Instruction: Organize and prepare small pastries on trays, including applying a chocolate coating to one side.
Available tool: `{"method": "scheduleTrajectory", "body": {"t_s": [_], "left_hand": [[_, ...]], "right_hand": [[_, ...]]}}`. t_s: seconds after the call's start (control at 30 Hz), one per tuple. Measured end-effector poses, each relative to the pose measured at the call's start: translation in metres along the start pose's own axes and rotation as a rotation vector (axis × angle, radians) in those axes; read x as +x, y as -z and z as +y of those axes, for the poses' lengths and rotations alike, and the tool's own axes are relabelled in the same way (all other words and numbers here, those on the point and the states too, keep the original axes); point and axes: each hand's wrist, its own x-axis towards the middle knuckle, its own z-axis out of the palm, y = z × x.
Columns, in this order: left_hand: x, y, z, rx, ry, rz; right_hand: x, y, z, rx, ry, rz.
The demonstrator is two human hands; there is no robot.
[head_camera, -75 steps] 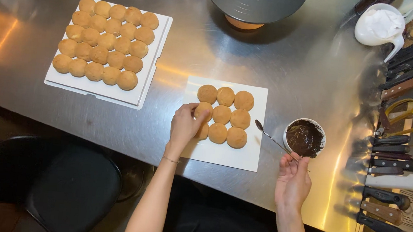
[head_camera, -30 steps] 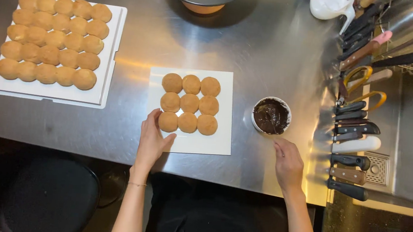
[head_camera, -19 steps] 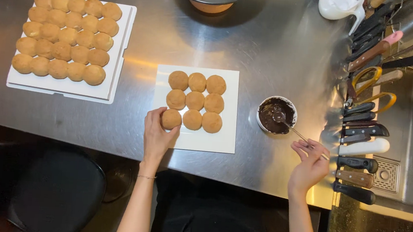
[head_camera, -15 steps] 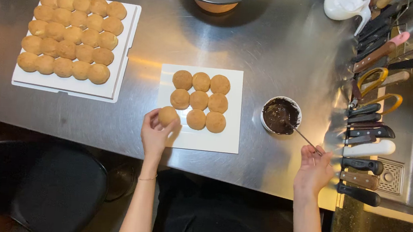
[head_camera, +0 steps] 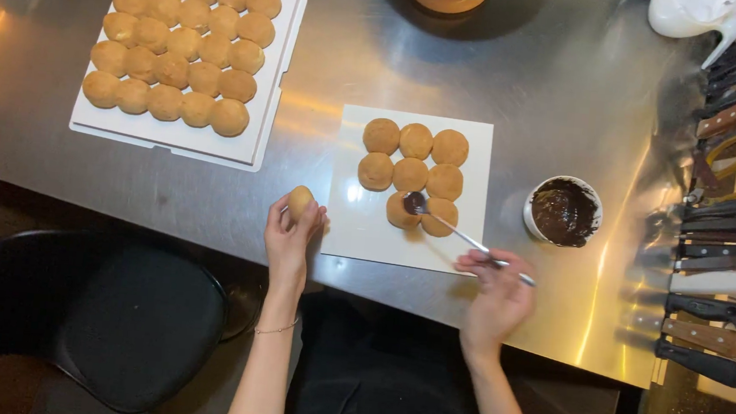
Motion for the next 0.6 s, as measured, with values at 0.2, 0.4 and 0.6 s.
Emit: {"method": "scheduleTrajectory", "body": {"t_s": [0.2,0.4,0.6], "left_hand": [[-0.004,-0.002,0.027,-0.013,0.079,0.045],[0.0,0.008,0.025,-0.041,0.051,-0.145],[0.0,0.0,0.031,0.02,-0.019,-0.217]], "right_hand": [[-0.029,-0.046,0.051,-0.578,0.44,-0.396],[-0.025,-0.051,0.042,-0.729,0.73,-0.558],[-0.025,-0.055,0.045,-0.76,0.693,-0.536]]}}
